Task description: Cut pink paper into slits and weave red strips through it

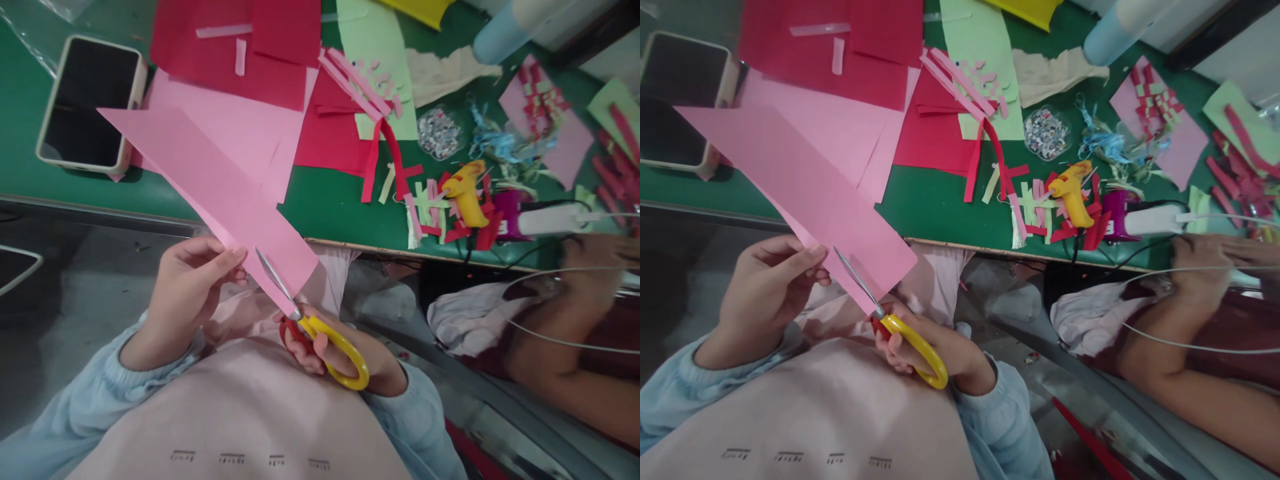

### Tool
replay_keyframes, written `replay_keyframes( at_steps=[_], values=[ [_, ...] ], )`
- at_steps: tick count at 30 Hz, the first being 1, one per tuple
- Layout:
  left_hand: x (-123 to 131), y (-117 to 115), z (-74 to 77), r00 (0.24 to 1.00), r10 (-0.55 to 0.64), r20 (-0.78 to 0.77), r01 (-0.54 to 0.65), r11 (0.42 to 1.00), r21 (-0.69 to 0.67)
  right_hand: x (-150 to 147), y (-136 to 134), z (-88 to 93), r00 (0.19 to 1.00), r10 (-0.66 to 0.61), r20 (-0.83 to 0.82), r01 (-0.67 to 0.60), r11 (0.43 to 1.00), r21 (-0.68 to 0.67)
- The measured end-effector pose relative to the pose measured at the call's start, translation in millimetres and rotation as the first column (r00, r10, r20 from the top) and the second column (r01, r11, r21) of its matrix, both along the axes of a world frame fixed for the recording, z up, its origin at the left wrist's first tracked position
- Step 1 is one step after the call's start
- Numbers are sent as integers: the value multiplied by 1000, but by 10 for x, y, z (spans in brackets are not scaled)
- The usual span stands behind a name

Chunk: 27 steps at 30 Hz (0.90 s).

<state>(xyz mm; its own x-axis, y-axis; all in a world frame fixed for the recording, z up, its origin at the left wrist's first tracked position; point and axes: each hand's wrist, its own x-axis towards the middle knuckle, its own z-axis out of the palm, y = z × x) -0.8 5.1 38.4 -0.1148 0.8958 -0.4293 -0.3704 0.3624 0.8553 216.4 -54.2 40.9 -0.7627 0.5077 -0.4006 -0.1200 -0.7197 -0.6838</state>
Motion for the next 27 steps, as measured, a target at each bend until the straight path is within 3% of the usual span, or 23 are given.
replay_keyframes(
  at_steps=[20, 27],
  values=[
    [-12, -4, -20, 1000, -3, -23, 4, 1000, 31, 84, -4, -99, 999, 16, -28, -16, 999, 29],
    [-6, 5, -38, 1000, 0, -24, 1, 1000, 28, 84, 12, -107, 999, 20, -33, -21, 999, -38]
  ],
)
